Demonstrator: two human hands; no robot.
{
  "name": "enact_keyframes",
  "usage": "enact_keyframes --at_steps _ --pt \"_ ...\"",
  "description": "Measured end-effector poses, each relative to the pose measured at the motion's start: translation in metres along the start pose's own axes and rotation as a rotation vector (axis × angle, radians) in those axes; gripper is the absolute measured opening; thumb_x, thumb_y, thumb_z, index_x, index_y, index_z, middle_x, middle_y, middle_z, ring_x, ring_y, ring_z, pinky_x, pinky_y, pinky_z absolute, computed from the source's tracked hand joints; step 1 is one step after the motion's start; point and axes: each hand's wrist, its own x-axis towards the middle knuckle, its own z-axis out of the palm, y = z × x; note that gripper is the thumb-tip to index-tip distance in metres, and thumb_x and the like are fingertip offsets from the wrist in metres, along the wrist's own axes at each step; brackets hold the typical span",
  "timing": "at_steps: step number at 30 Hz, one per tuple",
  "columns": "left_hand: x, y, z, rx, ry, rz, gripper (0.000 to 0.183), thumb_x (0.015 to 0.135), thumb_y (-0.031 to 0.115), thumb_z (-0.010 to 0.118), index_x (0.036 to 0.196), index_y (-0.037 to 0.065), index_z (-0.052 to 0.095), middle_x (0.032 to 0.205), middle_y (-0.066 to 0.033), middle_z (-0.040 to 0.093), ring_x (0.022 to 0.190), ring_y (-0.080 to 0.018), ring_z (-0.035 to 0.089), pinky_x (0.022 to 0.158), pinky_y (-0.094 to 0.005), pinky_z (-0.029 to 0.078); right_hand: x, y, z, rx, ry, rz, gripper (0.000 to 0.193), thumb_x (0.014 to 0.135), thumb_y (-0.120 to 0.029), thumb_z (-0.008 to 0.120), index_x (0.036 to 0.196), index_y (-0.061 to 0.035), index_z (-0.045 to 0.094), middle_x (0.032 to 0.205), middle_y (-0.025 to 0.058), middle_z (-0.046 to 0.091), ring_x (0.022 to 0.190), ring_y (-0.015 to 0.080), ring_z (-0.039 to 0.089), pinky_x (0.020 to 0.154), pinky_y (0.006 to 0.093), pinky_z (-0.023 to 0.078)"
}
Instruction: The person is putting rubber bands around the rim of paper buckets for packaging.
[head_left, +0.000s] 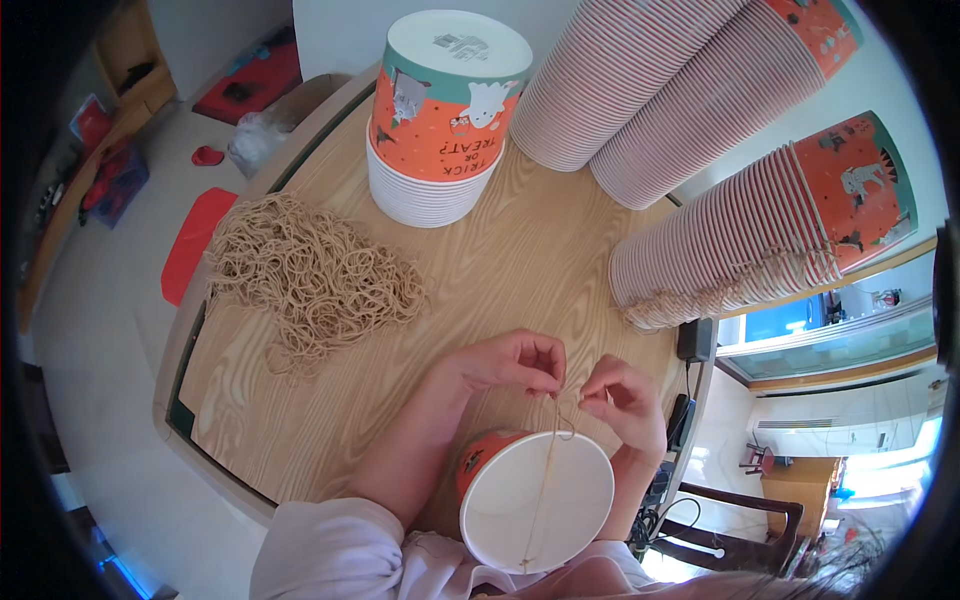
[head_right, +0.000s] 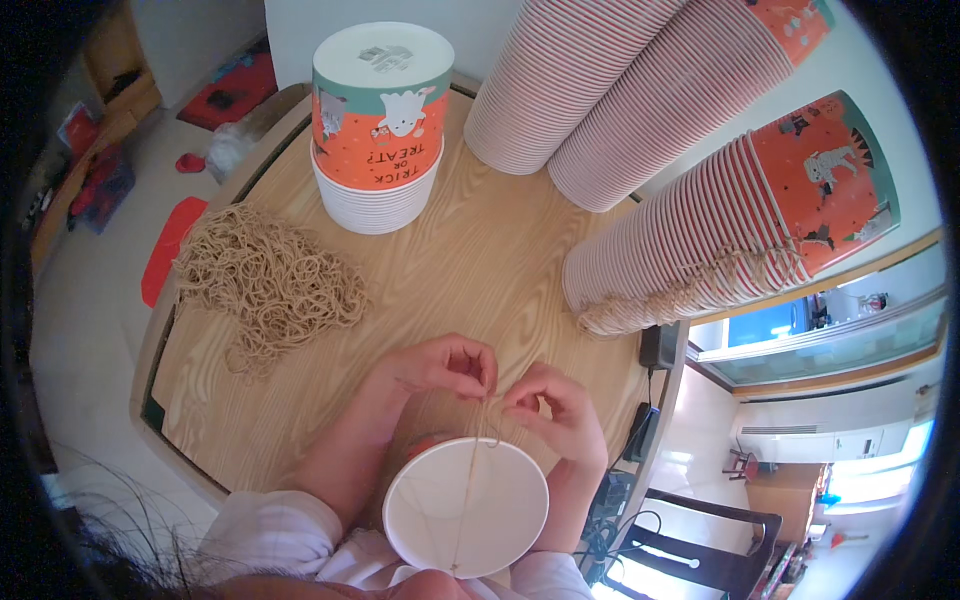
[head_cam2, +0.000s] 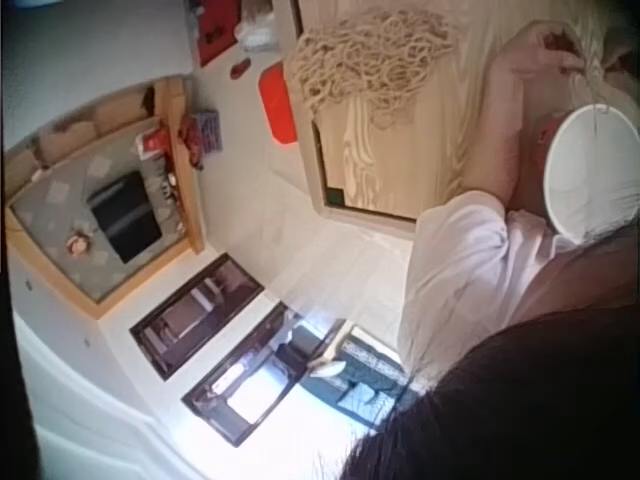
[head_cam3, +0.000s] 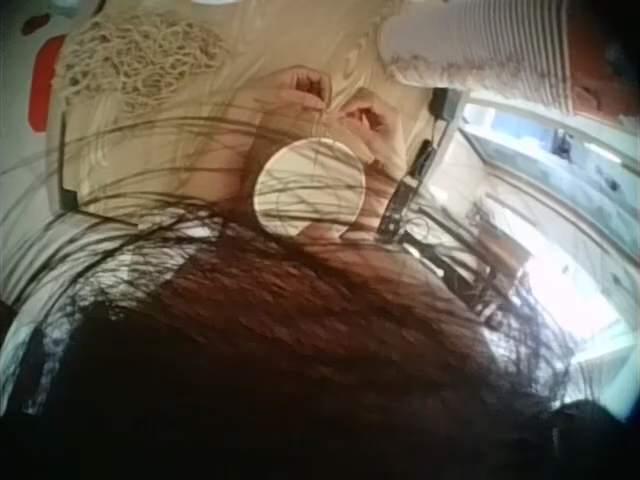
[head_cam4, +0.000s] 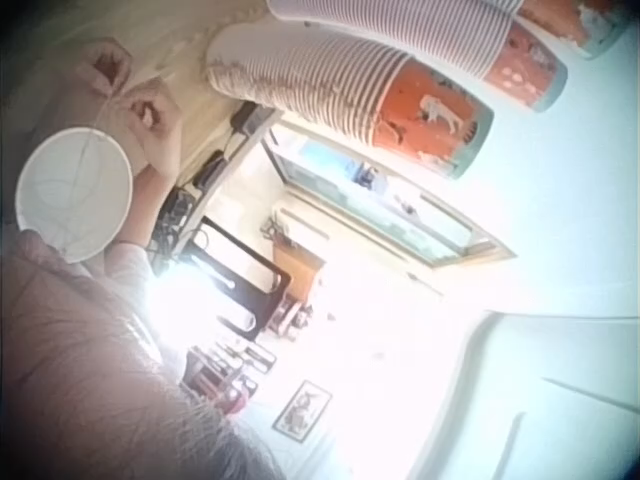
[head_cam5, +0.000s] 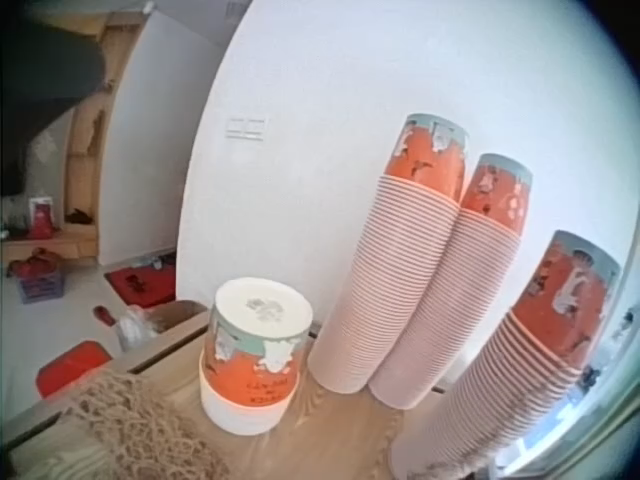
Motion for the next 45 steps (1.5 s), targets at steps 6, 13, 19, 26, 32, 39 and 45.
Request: enact_keyframes --at_steps 6,13,19,26,32,39,45 --pt "0.003 -0.004 0.0 0.028 -0.043 -0.015 0.006 0.087 0.007 0.062 0.089 0.003 0.059 0.079 -0.0029 0.063 0.065 -0.0079 0.056 0.059 -0.0219 0.045 0.003 -0.033 0.023 -0.419 -0.099 0.051 0.022 0.072 0.005 0.07 0.092 -0.0052 0.07 0.077 0.0059 0.056 0.069 0.0183 0.058 0.059 0.0285 0.045" --pt "0.003 -0.005 0.003 -0.001 -0.091 -0.023 0.013 0.085 0.005 0.065 0.097 0.002 0.061 0.084 -0.0036 0.064 0.069 -0.0072 0.057 0.06 -0.0217 0.045 -0.001 -0.04 0.022 -0.453 0.106 0.007 0.024 0.07 0.008 0.069 0.091 -0.0041 0.07 0.08 0.0076 0.059 0.074 0.0214 0.062 0.065 0.0285 0.049" --pt "0.004 -0.014 -0.002 0.004 -0.182 -0.149 0.023 0.08 0.006 0.072 0.1 0.002 0.062 0.096 -0.0046 0.063 0.091 -0.0126 0.061 0.083 -0.0267 0.048 0.0 -0.037 0.026 -0.419 0.131 0.037 0.022 0.068 0.009 0.07 0.088 -0.0013 0.067 0.079 0.0091 0.062 0.076 0.0227 0.063 0.065 0.0291 0.049" --pt "0.004 -0.016 0.0 0.029 -0.154 -0.14 0.015 0.08 0.005 0.069 0.093 0.003 0.061 0.092 -0.0026 0.062 0.087 -0.0097 0.059 0.079 -0.0245 0.047 0.002 -0.04 0.024 -0.467 0.113 0.005 0.022 0.068 0.009 0.071 0.087 -0.0011 0.069 0.079 0.0095 0.06 0.074 0.0209 0.062 0.064 0.028 0.049" --pt "0.005 -0.008 0.004 -0.021 -0.168 -0.102 0.02 0.079 0.007 0.071 0.094 0.003 0.059 0.091 -0.0027 0.061 0.084 -0.01 0.059 0.076 -0.0252 0.047 -0.003 -0.041 0.023 -0.413 0.155 0.025 0.018 0.069 0.005 0.071 0.086 -0.0008 0.069 0.077 0.0081 0.058 0.072 0.0188 0.06 0.063 0.0266 0.048" --pt "0.009 -0.013 0.008 -0.024 -0.15 0.025 0.019 0.082 0.006 0.07 0.096 0.003 0.058 0.084 -0.0014 0.061 0.073 -0.0077 0.057 0.064 -0.0227 0.046 0.0 -0.036 0.025 -0.445 0.133 0.057 0.017 0.069 0.003 0.072 0.086 -0.0015 0.069 0.076 0.0075 0.057 0.069 0.0174 0.057 0.061 0.0265 0.045" --pt "0.011 -0.02 0.009 -0.046 -0.089 0.039 0.014 0.083 0.004 0.068 0.093 0.003 0.059 0.085 -0.001 0.062 0.077 -0.0073 0.058 0.066 -0.0218 0.047 0.002 -0.039 0.031 -0.47 0.15 0.078 0.019 0.069 0.004 0.07 0.087 -0.0025 0.069 0.076 0.0069 0.057 0.069 0.0172 0.057 0.061 0.0263 0.045"
